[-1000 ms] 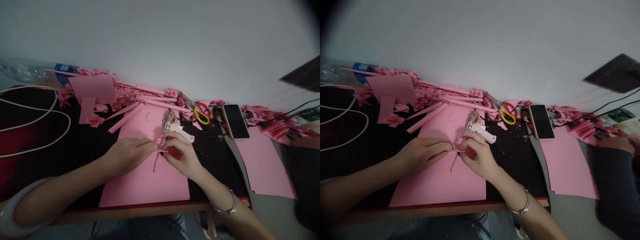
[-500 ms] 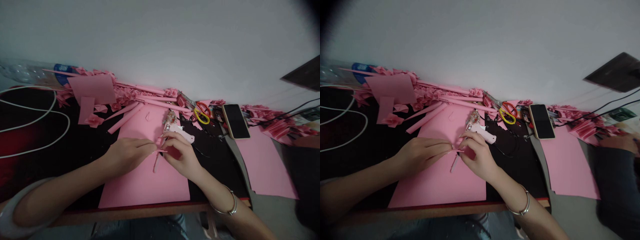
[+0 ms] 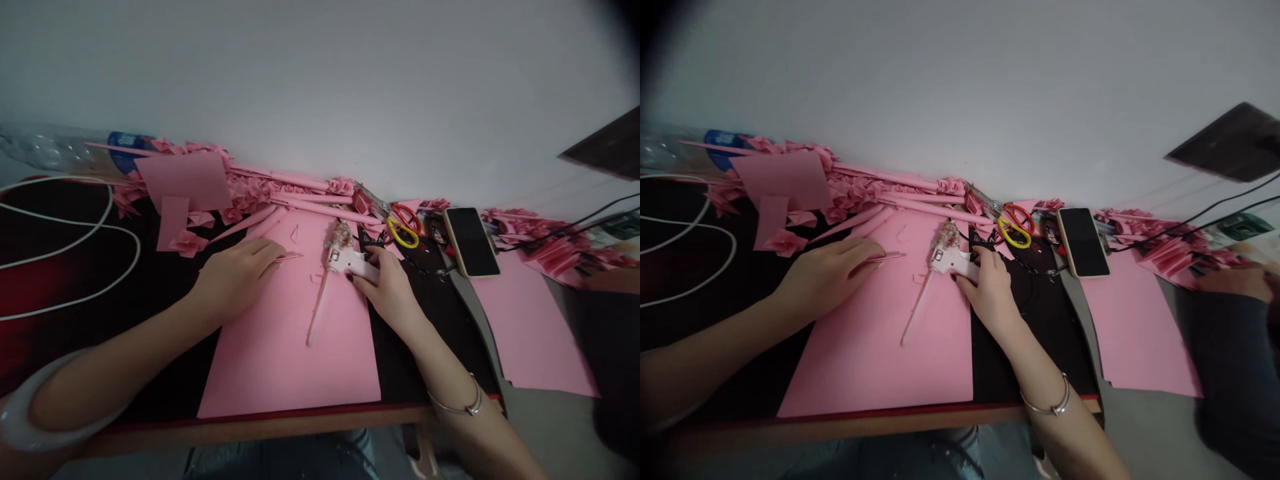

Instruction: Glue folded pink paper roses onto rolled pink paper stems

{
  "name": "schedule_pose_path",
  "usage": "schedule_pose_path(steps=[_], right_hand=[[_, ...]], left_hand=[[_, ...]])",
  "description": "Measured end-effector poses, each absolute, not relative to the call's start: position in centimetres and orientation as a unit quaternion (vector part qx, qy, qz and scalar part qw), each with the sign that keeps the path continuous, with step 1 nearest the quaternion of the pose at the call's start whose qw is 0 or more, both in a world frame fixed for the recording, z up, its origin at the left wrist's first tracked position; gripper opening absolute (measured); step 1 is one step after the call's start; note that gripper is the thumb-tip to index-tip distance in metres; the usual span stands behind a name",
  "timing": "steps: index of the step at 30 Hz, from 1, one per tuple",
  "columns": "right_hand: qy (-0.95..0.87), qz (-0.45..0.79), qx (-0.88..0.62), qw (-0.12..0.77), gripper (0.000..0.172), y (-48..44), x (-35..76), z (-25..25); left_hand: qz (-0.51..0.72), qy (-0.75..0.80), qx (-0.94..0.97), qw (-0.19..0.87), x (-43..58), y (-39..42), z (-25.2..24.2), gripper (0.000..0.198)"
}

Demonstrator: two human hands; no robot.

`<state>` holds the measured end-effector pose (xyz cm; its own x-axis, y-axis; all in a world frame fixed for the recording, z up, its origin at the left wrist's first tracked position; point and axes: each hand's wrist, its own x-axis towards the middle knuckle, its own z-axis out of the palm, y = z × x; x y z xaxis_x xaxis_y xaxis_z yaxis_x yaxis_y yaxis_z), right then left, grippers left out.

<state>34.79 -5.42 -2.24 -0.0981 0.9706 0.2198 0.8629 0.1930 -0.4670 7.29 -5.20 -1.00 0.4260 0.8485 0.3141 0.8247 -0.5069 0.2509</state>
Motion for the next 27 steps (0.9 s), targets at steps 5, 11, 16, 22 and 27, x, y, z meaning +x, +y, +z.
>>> schedule_pose_path(steps=[5, 11, 16, 22, 27], right_hand=[[-0.748, 0.106, -0.594, 0.276, 0.044, -5.2, 34.8, -2.0], [-0.743, 0.031, -0.538, 0.397, 0.048, -6.3, 33.8, -0.7], [-0.75, 0.045, -0.507, 0.423, 0.052, -7.5, 32.7, -0.8], [-0.695, 0.181, -0.505, 0.479, 0.051, -7.6, 32.0, -1.3], [-0.642, 0.253, -0.54, 0.481, 0.04, -7.4, 32.0, -1.7]], left_hand=[[0.261, 0.446, 0.855, 0.039, 7.3, -4.9, -1.6, 0.018], [0.298, 0.41, 0.842, 0.185, 8.4, -6.8, -0.8, 0.026], [0.214, 0.368, 0.835, 0.349, 9.9, -8.6, -0.4, 0.012], [0.236, 0.383, 0.799, 0.399, 10.4, -8.9, -1.0, 0.01], [0.244, 0.382, 0.822, 0.345, 10.4, -8.9, -1.3, 0.012]])
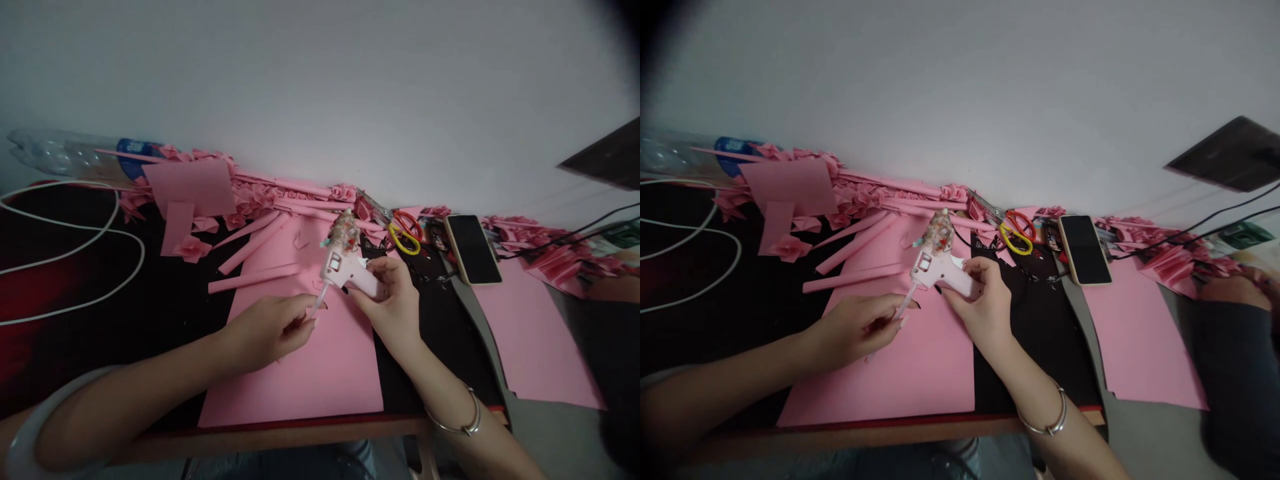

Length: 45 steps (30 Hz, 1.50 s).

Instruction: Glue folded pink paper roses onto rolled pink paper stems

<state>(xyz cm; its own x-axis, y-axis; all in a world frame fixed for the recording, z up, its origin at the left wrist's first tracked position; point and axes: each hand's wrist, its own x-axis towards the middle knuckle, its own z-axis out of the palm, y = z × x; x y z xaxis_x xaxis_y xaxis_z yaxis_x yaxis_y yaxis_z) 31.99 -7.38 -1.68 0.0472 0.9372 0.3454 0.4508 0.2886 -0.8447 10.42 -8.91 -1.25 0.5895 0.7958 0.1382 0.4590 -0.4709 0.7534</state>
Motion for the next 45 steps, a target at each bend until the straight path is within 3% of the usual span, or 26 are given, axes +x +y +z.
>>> schedule_pose_path(steps=[6, 14, 29, 34, 39, 45], right_hand=[[-0.623, 0.258, -0.597, 0.434, 0.041, -7.3, 32.3, -1.4], [-0.691, 0.191, -0.619, 0.32, 0.023, -7.4, 32.4, -0.4], [-0.742, 0.204, -0.557, 0.311, 0.04, -7.5, 32.5, -0.6], [-0.738, 0.188, -0.572, 0.304, 0.063, -7.4, 32.4, -0.6], [-0.725, 0.148, -0.58, 0.341, 0.06, -7.5, 32.2, -1.0], [-0.719, 0.153, -0.552, 0.392, 0.056, -8.0, 32.0, -1.3]], left_hand=[[0.256, 0.359, 0.842, 0.312, 10.4, -9.0, -1.8, 0.014], [0.263, 0.349, 0.851, 0.291, 10.4, -9.0, -2.1, 0.019], [0.264, 0.365, 0.825, 0.341, 10.4, -8.9, -1.6, 0.021], [0.248, 0.377, 0.792, 0.411, 10.4, -9.1, -1.4, 0.015], [0.223, 0.395, 0.708, 0.541, 10.6, -9.3, -1.2, 0.018], [0.209, 0.397, 0.654, 0.608, 10.9, -9.5, -1.1, 0.016]])
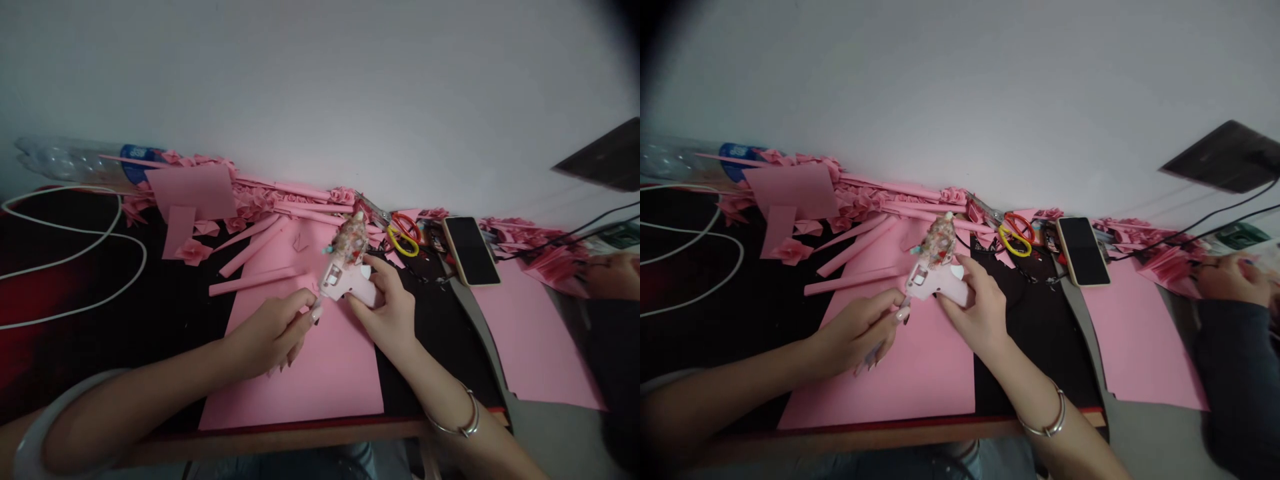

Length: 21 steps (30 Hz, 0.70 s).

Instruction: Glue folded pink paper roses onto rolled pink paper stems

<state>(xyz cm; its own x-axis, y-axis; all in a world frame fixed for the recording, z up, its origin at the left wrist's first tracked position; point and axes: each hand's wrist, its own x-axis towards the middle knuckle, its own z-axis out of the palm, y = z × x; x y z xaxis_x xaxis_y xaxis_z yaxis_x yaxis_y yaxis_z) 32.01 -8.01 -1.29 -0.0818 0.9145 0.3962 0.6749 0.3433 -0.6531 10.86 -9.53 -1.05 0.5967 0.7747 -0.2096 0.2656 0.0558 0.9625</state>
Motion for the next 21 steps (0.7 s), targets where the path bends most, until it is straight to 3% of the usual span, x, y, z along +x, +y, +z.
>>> schedule_pose_path(steps=[3, 7, 10, 21], right_hand=[[-0.712, 0.238, -0.509, 0.421, 0.051, -8.3, 31.9, -1.0], [-0.631, 0.444, -0.467, 0.432, 0.042, -8.1, 31.8, -0.4], [-0.569, 0.538, -0.455, 0.425, 0.045, -7.7, 31.8, -0.1], [-0.528, 0.609, -0.421, 0.415, 0.028, -7.6, 32.1, -0.7]], left_hand=[[0.226, 0.391, 0.669, 0.59, 10.9, -9.6, -0.9, 0.02], [0.255, 0.399, 0.699, 0.536, 10.8, -9.4, -0.6, 0.023], [0.256, 0.42, 0.688, 0.534, 10.7, -9.2, -0.4, 0.025], [0.275, 0.409, 0.725, 0.482, 10.6, -8.9, -0.1, 0.027]])
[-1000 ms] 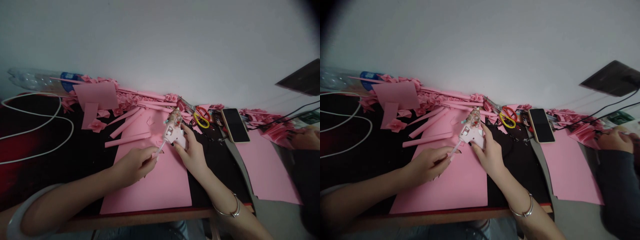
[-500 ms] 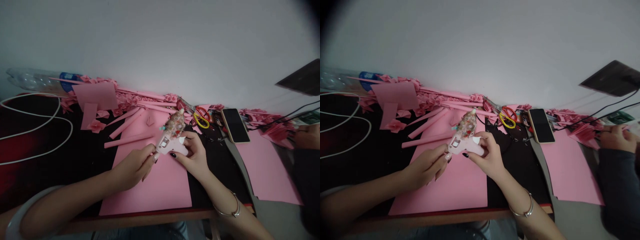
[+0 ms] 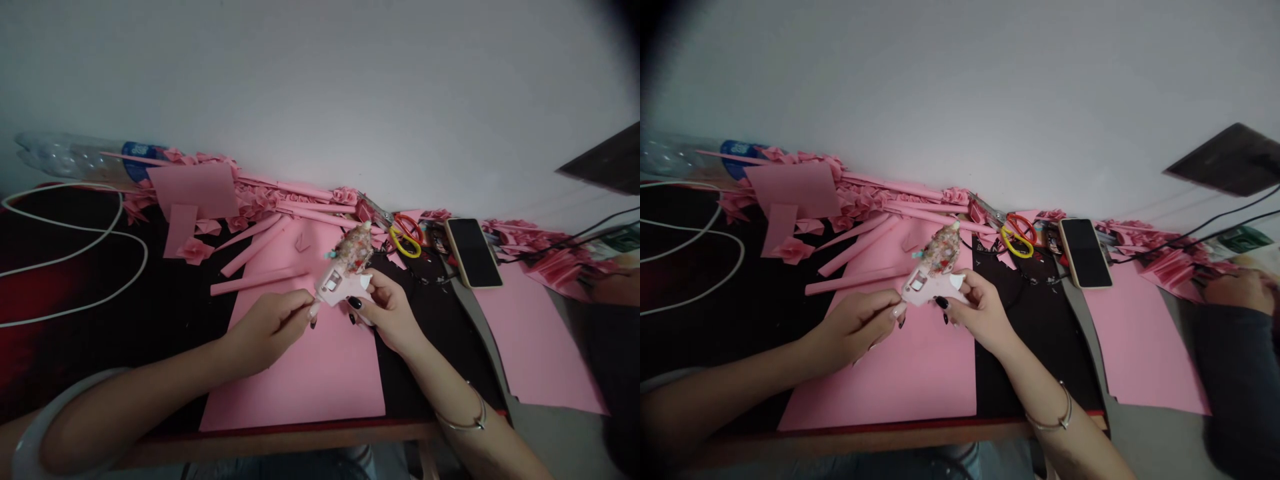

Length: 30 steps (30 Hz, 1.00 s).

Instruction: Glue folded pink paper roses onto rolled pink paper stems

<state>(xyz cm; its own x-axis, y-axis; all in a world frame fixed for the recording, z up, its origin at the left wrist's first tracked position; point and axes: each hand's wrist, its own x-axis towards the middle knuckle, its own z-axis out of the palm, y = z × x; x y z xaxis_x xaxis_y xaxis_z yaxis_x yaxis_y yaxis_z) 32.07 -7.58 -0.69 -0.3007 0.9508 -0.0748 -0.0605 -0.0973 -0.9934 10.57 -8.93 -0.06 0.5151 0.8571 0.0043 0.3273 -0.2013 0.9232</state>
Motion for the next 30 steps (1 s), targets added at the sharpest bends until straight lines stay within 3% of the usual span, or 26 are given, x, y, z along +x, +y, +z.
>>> schedule_pose_path(steps=[6, 8, 12, 15, 18, 23, 25, 27, 30], right_hand=[[-0.544, 0.576, -0.444, 0.419, 0.028, -7.89, 31.7, -0.21], [-0.541, 0.577, -0.44, 0.425, 0.03, -7.88, 31.78, -0.33], [-0.535, 0.594, -0.421, 0.429, 0.031, -7.76, 32.1, -0.81], [-0.535, 0.599, -0.417, 0.425, 0.031, -7.73, 32.17, -0.9], [-0.542, 0.581, -0.425, 0.433, 0.029, -7.76, 32.03, -0.64], [-0.56, 0.544, -0.449, 0.435, 0.028, -7.91, 31.64, -0.17], [-0.559, 0.538, -0.454, 0.438, 0.028, -7.99, 31.57, -0.18], [-0.551, 0.548, -0.447, 0.444, 0.028, -8.03, 31.56, -0.28], [-0.529, 0.585, -0.422, 0.448, 0.027, -7.98, 31.63, -0.51]], left_hand=[[0.303, 0.439, 0.763, 0.365, 10.32, -8.99, -0.36, 0.031], [0.293, 0.426, 0.73, 0.448, 10.28, -9.01, -0.26, 0.032], [0.222, 0.35, 0.559, 0.718, 10.27, -8.75, -0.09, 0.034], [0.213, 0.304, 0.487, 0.791, 10.35, -8.44, -0.06, 0.034], [0.234, 0.354, 0.537, 0.729, 10.44, -8.32, -0.06, 0.032], [0.289, 0.449, 0.755, 0.38, 10.08, -8.65, -0.46, 0.033], [0.3, 0.446, 0.793, 0.287, 9.87, -8.74, -0.63, 0.03], [0.307, 0.429, 0.802, 0.281, 9.8, -8.73, -0.6, 0.029], [0.298, 0.397, 0.744, 0.448, 10.0, -8.56, -0.24, 0.033]])
